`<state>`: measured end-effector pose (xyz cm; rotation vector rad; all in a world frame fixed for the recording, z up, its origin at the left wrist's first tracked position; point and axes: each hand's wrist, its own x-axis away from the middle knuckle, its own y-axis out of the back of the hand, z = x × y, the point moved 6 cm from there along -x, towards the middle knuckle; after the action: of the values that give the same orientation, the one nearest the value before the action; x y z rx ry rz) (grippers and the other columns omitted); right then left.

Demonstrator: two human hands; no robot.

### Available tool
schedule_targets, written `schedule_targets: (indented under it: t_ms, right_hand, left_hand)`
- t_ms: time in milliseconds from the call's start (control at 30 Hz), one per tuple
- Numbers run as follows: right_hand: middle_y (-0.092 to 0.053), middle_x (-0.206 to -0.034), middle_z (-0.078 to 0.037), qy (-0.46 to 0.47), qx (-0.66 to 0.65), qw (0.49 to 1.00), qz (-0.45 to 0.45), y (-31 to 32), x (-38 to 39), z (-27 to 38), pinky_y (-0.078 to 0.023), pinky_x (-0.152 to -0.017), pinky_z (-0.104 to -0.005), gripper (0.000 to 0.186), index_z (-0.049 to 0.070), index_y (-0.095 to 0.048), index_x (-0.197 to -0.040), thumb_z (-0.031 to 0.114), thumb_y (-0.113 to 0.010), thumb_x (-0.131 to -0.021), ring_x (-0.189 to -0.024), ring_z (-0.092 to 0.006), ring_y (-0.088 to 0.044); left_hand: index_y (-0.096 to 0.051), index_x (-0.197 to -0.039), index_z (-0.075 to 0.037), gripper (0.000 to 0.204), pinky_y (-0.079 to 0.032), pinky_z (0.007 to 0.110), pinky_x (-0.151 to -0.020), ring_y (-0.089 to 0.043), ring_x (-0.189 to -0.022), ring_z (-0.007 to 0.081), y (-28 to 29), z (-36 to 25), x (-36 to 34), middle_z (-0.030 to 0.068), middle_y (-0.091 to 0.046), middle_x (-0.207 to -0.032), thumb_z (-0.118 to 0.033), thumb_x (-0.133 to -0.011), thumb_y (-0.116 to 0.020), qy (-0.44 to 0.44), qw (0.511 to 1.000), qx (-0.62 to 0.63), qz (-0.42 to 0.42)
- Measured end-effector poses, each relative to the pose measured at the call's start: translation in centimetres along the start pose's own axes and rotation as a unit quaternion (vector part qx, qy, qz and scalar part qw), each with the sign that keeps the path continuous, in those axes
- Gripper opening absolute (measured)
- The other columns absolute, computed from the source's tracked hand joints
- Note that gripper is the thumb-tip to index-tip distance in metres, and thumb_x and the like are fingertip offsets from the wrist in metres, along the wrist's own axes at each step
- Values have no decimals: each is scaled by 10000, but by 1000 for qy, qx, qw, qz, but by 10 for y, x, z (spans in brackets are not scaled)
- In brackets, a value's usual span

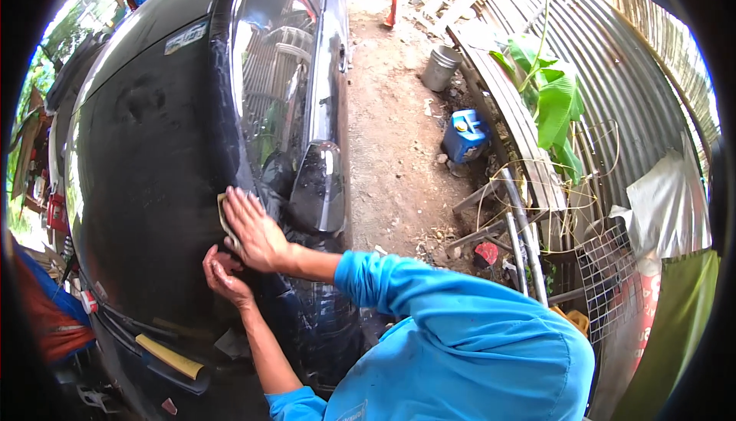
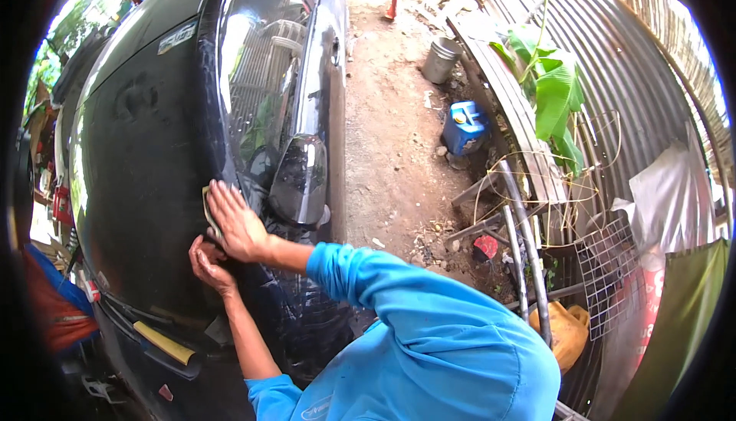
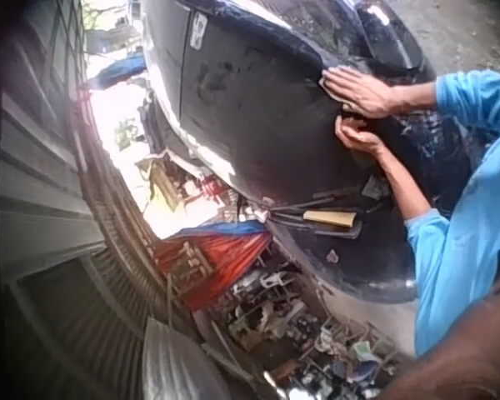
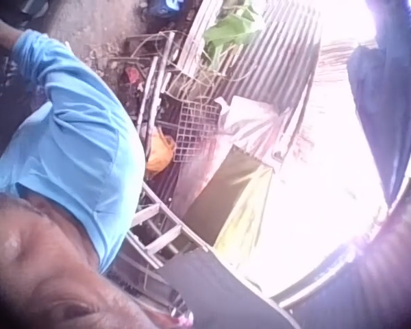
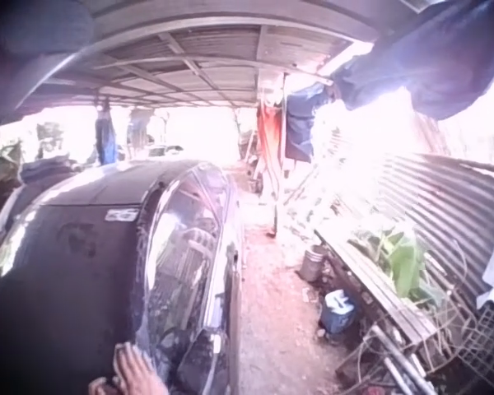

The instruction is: Sanding the body panels of a black car using wet sandpaper to prepare it for repair or painting.

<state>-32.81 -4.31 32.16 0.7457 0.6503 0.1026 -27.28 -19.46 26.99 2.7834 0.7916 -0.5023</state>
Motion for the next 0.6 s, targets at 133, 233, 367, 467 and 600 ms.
schedule_targets:
  t_ms: [133, 233, 367, 467, 600]
  right_hand:
    - [-225, -1601, -310, 22, -86, 995, 45, -23, 71, 19, -165, -1240, -505, 773, -104, -318, -1488, 324, -631, -925, -1503, -444, -211]
    - [-204, -1610, -303, 23, -85, 979, 183, -22, 143, 38, -166, -1242, -510, 762, -72, -298, -1515, 303, -624, -937, -1511, -445, -182]
    - [-229, -1605, -291, 46, -180, 948, 259, -5, 154, 29, -189, -1244, -477, 648, -41, -325, -1515, 257, -555, -986, -1510, -426, -196]
    - [-608, -1292, -281, -34, -369, 881, 294, 28, 162, 12, -470, -1031, -436, 481, -47, -483, -1414, 232, -525, -1024, -1195, -374, -610]
    - [-598, -671, -133, -176, -341, 850, 361, 53, 183, 2, -434, -602, -377, 330, -50, -684, -1032, 274, -631, -998, -615, -176, -438]
  left_hand:
    - [-637, -1174, 12, 373, -413, 225, -522, -481, -572, 83, 12, -4, 5, 32, -587, -787, -272, -1049, -431, -37, 999, 3, -25]
    - [-642, -1161, 18, 313, -438, 218, -513, -502, -570, 80, 2, -14, 5, 57, -606, -809, -197, -1043, -446, 46, 994, 96, -28]
    - [-652, -1140, 9, 306, -493, 246, -581, -562, -618, 99, 9, -25, 9, 44, -619, -816, -225, -1055, -474, 89, 989, 115, -11]
    - [-646, -1138, -1, 320, -478, 257, -654, -539, -697, 101, 13, -63, 56, 33, -593, -850, -280, -1066, -506, 37, 998, 40, -21]
    - [-586, -1265, 2, 359, -482, 260, -829, -557, -890, 98, 31, -67, 168, 29, -604, -1017, -158, -958, -681, 151, 988, 22, 15]
